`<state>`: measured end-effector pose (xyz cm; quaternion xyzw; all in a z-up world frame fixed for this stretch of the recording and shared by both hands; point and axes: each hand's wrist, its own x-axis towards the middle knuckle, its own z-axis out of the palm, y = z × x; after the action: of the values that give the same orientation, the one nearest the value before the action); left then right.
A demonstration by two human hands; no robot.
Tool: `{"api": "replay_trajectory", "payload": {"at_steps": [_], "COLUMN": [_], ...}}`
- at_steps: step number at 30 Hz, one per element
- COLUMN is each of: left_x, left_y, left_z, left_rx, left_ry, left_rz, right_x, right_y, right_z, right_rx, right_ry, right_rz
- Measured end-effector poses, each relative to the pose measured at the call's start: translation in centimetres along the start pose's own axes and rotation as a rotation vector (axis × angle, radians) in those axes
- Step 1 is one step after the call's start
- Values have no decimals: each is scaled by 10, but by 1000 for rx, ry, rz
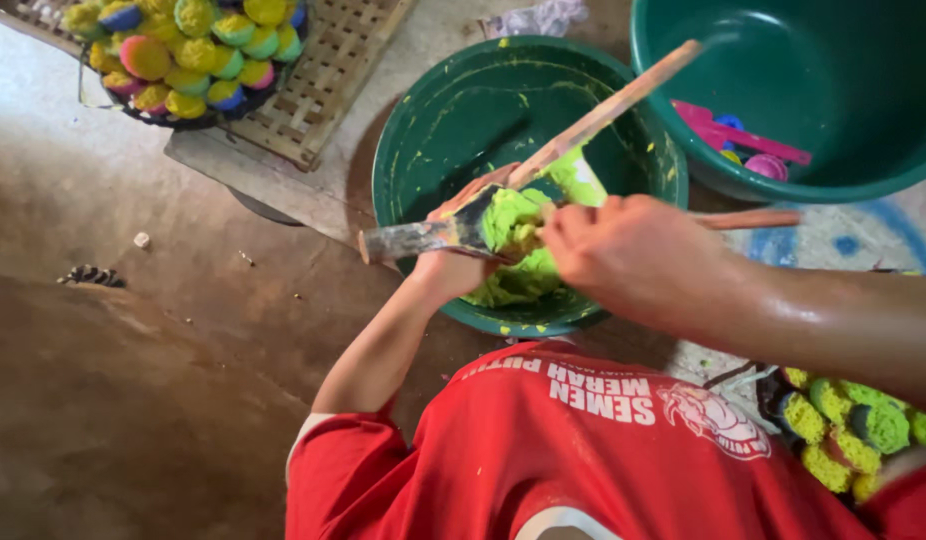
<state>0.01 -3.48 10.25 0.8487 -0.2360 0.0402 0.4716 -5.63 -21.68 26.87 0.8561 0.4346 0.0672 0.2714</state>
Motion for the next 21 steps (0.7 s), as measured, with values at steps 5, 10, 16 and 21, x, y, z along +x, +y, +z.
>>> {"api": "replay_trajectory", "payload": {"at_steps": [5,10,16,21], "left_x": [0,-2,18,14], "left_y": [-9,-10,-28,-34], "left_z": [-31,-20,-8,-24], "left_rx": [288,103,441,60], "left_ry": [129,75,246,468], "left_rz": [10,-49,169,-155], "right_x": [-49,-13,-31,-45], "right_y": [34,9,1,8], "right_z": [-24,4,19,39], "right_rx": [72,-68,166,629], "right_ry": [-367,-64,-132,193], "right_rz": [217,147,230,504]}}
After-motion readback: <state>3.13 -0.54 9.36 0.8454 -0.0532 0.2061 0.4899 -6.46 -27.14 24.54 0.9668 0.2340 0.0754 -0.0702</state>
